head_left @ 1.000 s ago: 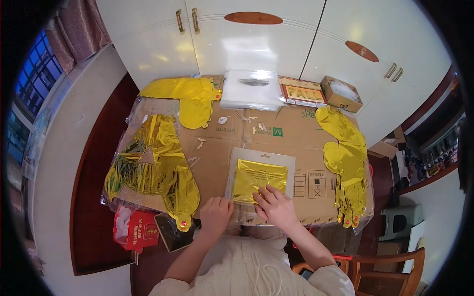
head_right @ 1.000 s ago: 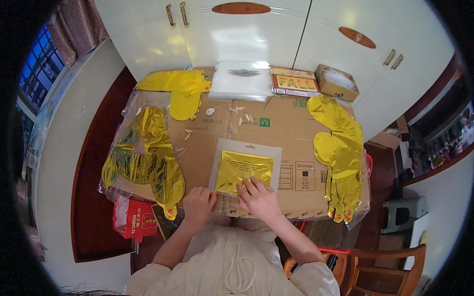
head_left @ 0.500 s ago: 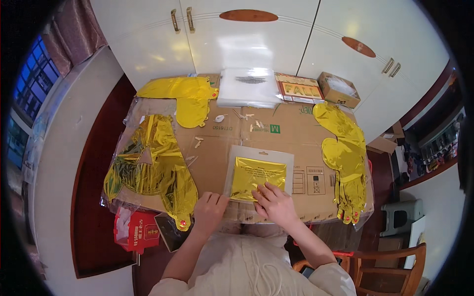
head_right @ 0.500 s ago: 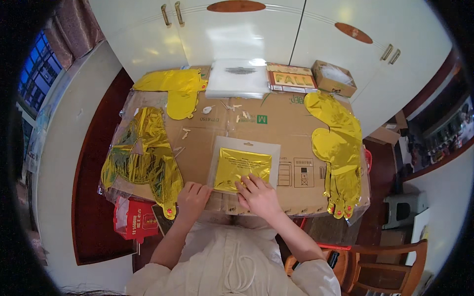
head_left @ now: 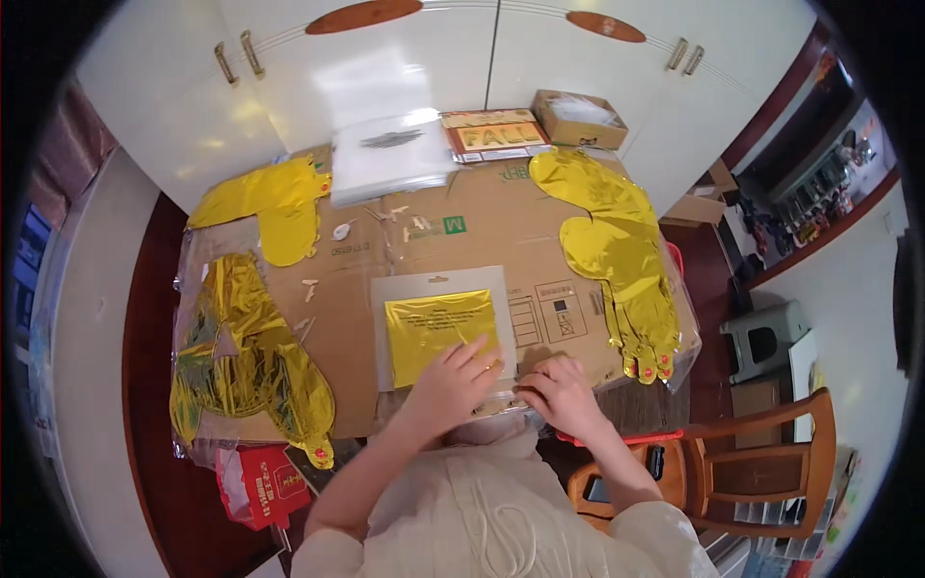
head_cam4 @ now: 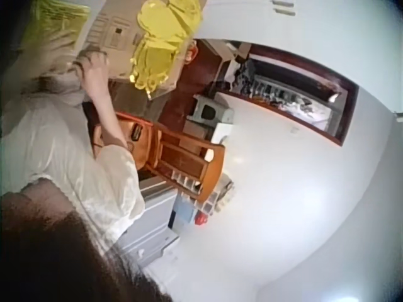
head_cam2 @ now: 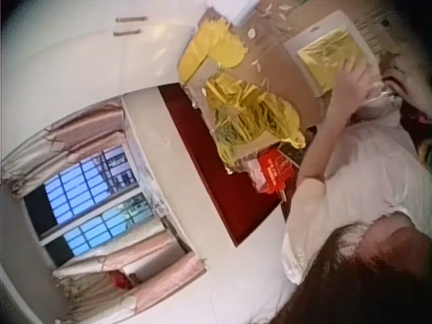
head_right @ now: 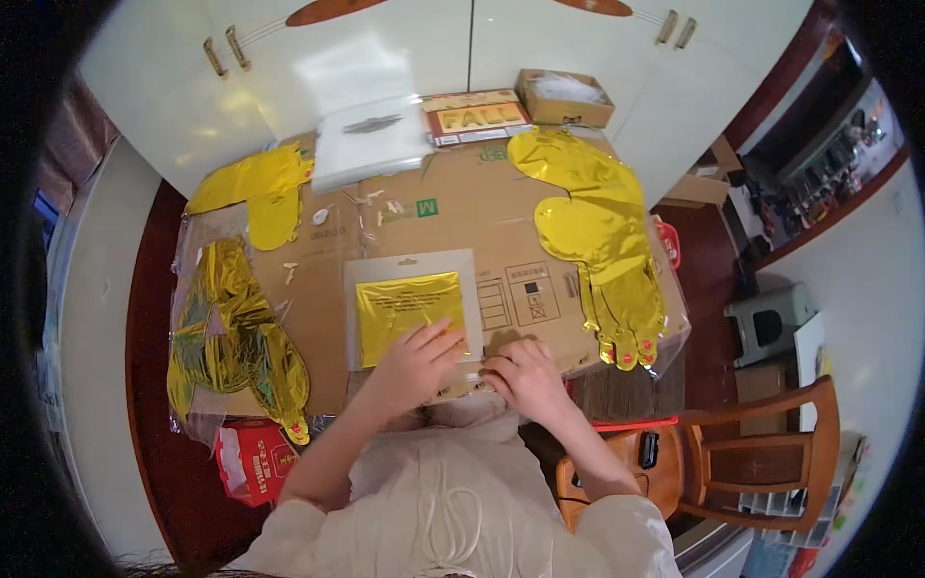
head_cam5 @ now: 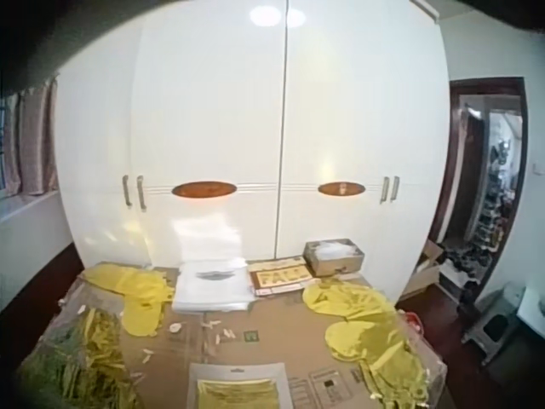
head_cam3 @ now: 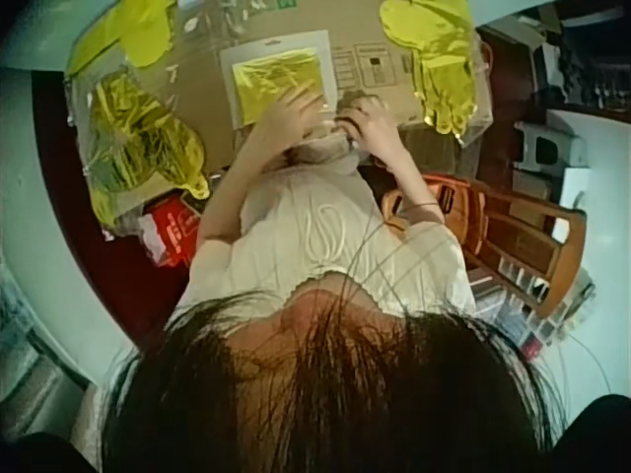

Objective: Folding gold-colored letter-shaped foil balloons and sliding them into plastic packaging sleeves.

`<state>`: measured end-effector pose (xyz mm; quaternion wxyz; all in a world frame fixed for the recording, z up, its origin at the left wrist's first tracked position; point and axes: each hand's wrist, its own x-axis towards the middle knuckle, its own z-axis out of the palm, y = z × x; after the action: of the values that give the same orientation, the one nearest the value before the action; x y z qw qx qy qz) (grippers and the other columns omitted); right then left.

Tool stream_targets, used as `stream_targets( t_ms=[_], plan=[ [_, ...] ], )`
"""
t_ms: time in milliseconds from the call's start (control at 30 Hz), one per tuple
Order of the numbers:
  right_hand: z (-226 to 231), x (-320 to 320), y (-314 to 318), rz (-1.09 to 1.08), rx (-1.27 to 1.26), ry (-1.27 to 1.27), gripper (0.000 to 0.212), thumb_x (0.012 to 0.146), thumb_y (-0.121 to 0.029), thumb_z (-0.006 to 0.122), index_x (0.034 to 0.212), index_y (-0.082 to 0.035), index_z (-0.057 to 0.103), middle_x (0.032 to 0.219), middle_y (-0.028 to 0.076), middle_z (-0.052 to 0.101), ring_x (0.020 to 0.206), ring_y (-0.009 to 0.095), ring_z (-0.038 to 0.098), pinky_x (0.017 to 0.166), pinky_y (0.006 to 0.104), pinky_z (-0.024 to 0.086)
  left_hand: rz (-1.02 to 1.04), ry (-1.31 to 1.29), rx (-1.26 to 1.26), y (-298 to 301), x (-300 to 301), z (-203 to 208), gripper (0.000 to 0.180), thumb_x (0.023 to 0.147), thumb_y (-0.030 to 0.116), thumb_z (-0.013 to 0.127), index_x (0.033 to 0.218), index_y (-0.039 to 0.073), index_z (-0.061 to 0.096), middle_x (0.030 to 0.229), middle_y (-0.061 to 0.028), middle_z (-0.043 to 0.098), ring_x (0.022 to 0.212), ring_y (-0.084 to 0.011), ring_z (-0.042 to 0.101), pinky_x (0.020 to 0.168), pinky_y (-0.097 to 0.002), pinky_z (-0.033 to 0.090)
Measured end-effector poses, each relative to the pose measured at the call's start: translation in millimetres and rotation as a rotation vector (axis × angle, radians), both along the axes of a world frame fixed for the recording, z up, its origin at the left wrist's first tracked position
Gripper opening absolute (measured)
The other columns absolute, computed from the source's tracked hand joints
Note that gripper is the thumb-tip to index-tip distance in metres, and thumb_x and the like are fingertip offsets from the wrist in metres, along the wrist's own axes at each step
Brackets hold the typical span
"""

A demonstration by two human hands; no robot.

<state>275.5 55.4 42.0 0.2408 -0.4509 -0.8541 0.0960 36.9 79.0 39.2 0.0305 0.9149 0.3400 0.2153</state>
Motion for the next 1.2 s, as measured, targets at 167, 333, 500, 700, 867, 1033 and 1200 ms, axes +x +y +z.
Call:
stream_targets(
  t_ms=[167, 333, 500, 700, 867, 1033, 1200],
  plan=[
    [-7, -14, -6, -0.095, -0.011, -0.066, 0.017, 0.075, -0.019, 0.075, 0.088, -0.012, 0.066, 0.09, 0.004, 0.056, 0.091, 0.026, 0.055, 0.083, 0.0383, 0.04, -0.218, 0.143, -0.106, 48, 16, -7, 0.041, 0.092, 0.033, 0.057, 0.131, 0.022, 0.059, 0.147, 0.0005, 0.046, 0.139, -0.0271, 0.037, 0.114, -0.0499, 0.028],
    [-7, -18, -17, -0.077, -0.018, -0.096, 0.015, 0.075, -0.013, 0.073, 0.084, -0.01, 0.062, 0.087, 0.005, 0.054, 0.089, 0.027, 0.054, 0.082, 0.0388, 0.039, -0.253, 0.203, -0.157, 55, 15, -22, 0.044, 0.095, 0.038, 0.053, 0.138, 0.029, 0.053, 0.152, 0.0041, 0.04, 0.143, -0.0277, 0.031, 0.117, -0.0521, 0.022],
    [-15, -14, -16, -0.095, -0.137, 0.113, 0.016, 0.077, -0.013, 0.073, 0.087, -0.009, 0.06, 0.088, 0.007, 0.054, 0.09, 0.028, 0.054, 0.08, 0.0405, 0.039, -0.253, 0.191, -0.126, 53, 15, -22, 0.044, 0.095, 0.04, 0.052, 0.138, 0.03, 0.053, 0.151, 0.0035, 0.041, 0.143, -0.0272, 0.031, 0.116, -0.0518, 0.024],
    [-20, -21, -17, -0.147, -0.053, -0.003, 0.016, 0.079, -0.015, 0.071, 0.085, -0.008, 0.058, 0.087, 0.008, 0.053, 0.088, 0.028, 0.053, 0.078, 0.0409, 0.038, -0.251, 0.191, -0.119, 53, 16, -23, 0.044, 0.096, 0.039, 0.052, 0.139, 0.031, 0.052, 0.151, 0.0037, 0.041, 0.142, -0.0277, 0.033, 0.117, -0.0523, 0.022],
    [-19, -26, -20, -0.179, -0.023, -0.094, 0.013, 0.082, -0.017, 0.066, 0.086, -0.007, 0.058, 0.087, 0.008, 0.053, 0.087, 0.027, 0.053, 0.078, 0.0401, 0.038, -0.257, 0.188, -0.124, 53, 17, -21, 0.044, 0.096, 0.04, 0.051, 0.139, 0.031, 0.052, 0.151, 0.0035, 0.041, 0.142, -0.0268, 0.032, 0.116, -0.0522, 0.022],
    [-10, -16, -20, -0.185, 0.0, -0.033, 0.013, 0.08, -0.013, 0.066, 0.084, -0.007, 0.056, 0.085, 0.01, 0.052, 0.086, 0.029, 0.052, 0.076, 0.041, 0.037, -0.245, 0.185, -0.119, 49, 28, -21, 0.044, 0.096, 0.04, 0.05, 0.139, 0.03, 0.052, 0.151, 0.0019, 0.041, 0.142, -0.0286, 0.032, 0.116, -0.0522, 0.023],
    [-14, -3, -27, -0.144, 0.0, -0.07, 0.01, 0.08, -0.013, 0.063, 0.085, -0.007, 0.056, 0.085, 0.009, 0.052, 0.086, 0.028, 0.052, 0.077, 0.0405, 0.037, -0.249, 0.157, -0.089, 48, 43, -20, 0.041, 0.095, 0.039, 0.052, 0.134, 0.03, 0.057, 0.146, 0.0026, 0.047, 0.142, -0.0277, 0.034, 0.116, -0.0501, 0.024]
  ],
)
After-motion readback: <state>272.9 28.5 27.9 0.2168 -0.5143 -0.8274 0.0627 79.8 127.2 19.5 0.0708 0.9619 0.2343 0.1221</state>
